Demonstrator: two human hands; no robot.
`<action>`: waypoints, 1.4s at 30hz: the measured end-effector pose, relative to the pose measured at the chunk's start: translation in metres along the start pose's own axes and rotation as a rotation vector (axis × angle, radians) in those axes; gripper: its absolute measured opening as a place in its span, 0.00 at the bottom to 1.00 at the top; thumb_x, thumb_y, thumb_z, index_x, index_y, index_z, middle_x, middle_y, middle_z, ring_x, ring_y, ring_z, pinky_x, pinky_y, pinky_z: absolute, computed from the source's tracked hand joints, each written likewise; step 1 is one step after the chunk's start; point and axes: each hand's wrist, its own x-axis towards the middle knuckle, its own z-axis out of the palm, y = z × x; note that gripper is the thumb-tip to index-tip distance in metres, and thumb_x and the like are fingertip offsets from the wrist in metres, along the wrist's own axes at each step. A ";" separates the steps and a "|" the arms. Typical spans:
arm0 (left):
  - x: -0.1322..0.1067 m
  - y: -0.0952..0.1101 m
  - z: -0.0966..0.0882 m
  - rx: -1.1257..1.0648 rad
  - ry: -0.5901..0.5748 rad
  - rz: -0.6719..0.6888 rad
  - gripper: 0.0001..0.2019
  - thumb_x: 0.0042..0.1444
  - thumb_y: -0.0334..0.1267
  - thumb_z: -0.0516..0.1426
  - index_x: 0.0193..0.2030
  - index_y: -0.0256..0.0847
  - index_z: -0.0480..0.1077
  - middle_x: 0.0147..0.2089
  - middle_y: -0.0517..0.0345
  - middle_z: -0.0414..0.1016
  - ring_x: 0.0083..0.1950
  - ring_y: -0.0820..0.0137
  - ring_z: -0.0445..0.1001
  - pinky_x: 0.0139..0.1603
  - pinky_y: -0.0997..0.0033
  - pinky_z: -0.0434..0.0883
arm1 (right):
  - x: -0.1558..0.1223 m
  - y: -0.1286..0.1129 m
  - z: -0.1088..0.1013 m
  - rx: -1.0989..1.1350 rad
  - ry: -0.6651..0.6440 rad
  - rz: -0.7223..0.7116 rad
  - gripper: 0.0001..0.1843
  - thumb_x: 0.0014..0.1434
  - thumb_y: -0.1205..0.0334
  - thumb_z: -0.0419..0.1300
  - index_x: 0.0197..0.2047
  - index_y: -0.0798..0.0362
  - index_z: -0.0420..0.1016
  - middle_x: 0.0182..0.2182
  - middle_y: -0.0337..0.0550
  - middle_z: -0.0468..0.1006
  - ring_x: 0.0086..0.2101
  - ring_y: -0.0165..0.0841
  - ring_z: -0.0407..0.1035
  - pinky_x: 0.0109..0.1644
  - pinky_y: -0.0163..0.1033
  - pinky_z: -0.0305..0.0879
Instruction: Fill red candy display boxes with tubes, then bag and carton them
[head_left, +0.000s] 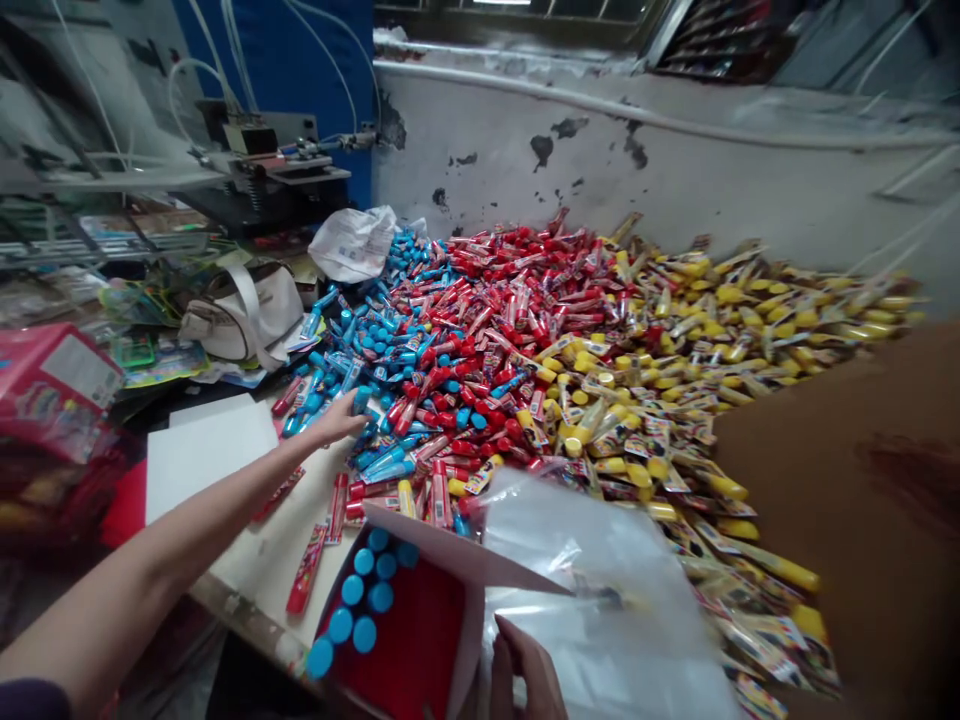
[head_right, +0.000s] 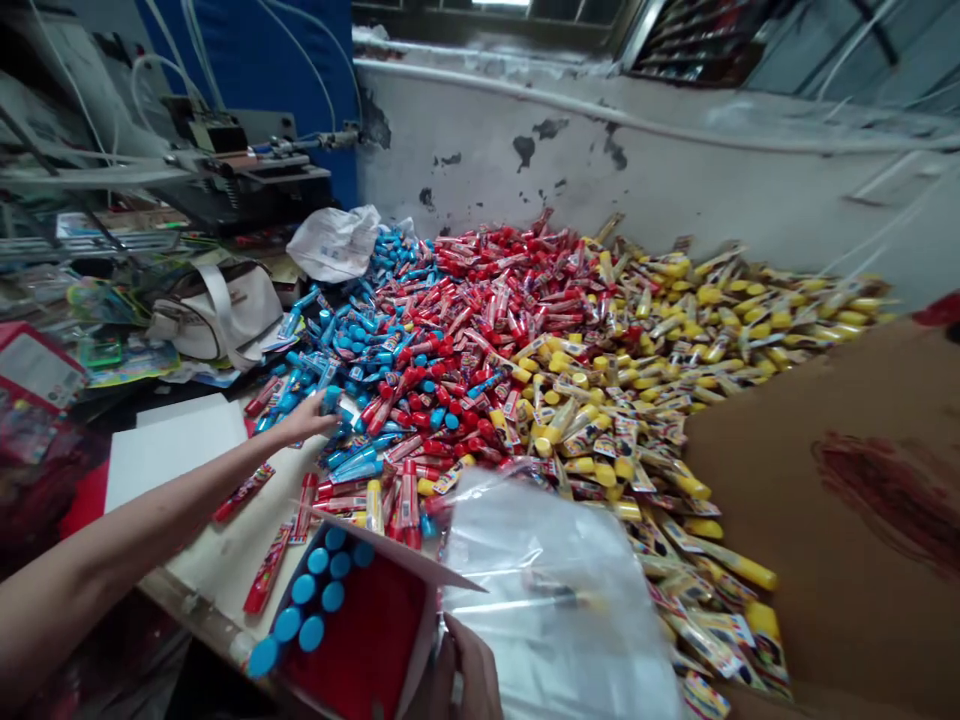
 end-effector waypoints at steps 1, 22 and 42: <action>-0.012 0.007 -0.003 -0.093 0.008 -0.020 0.24 0.55 0.45 0.57 0.56 0.36 0.62 0.45 0.49 0.71 0.38 0.65 0.72 0.36 0.66 0.70 | 0.001 0.000 -0.003 -0.008 -0.004 -0.002 0.19 0.65 0.48 0.53 0.38 0.52 0.78 0.32 0.46 0.79 0.30 0.34 0.73 0.34 0.36 0.66; -0.300 0.108 0.067 -0.960 -0.666 -0.524 0.28 0.54 0.65 0.51 0.35 0.38 0.67 0.14 0.62 0.67 0.11 0.77 0.57 0.14 0.79 0.56 | -0.039 -0.092 -0.028 0.503 -0.847 0.054 0.19 0.61 0.55 0.58 0.53 0.52 0.74 0.39 0.45 0.80 0.31 0.31 0.74 0.33 0.32 0.72; -0.281 0.012 0.091 -0.263 -0.025 -0.013 0.27 0.66 0.50 0.43 0.68 0.43 0.54 0.69 0.49 0.53 0.71 0.61 0.49 0.72 0.57 0.47 | -0.060 -0.070 0.026 0.011 -0.566 -0.533 0.13 0.67 0.56 0.52 0.47 0.54 0.71 0.40 0.49 0.78 0.41 0.36 0.73 0.48 0.41 0.71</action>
